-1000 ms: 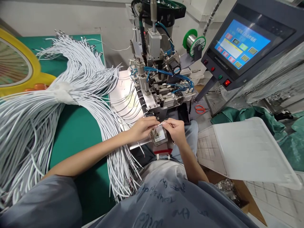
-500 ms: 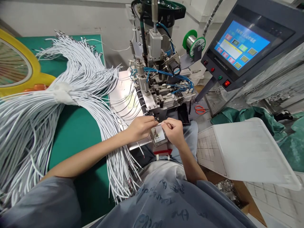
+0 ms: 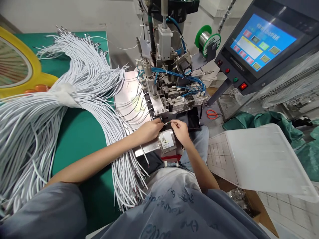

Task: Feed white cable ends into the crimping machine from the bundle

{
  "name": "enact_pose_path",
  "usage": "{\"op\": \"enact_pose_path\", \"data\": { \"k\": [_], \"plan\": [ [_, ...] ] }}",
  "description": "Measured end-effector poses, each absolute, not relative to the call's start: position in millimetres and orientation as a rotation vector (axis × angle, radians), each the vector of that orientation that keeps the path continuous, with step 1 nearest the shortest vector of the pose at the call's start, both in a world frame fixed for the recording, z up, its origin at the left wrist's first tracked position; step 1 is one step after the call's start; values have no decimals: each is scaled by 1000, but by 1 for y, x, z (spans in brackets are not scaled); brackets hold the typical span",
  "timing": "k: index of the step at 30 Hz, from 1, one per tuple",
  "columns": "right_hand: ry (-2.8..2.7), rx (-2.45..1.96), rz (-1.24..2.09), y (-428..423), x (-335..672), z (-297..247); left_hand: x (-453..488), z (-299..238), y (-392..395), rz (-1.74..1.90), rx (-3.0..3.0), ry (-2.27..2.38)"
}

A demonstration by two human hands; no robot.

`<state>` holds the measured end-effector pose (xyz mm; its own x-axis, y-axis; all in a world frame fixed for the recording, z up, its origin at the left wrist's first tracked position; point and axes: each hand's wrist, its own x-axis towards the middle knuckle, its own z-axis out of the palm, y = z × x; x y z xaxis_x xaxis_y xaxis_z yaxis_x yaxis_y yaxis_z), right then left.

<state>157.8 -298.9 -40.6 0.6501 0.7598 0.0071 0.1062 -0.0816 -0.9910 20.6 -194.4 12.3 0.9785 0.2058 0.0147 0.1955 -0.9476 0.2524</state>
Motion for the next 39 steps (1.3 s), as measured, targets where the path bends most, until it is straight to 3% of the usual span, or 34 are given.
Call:
{"op": "enact_pose_path", "data": {
  "k": [34, 39],
  "plan": [
    [-692, -1534, 1070, -281, 170, -46, 18, 1, -187, 25, 3034, 199],
    [-664, -1516, 1008, -283, 167, -51, 17, 4, -187, -8, 3063, 183]
  ]
}}
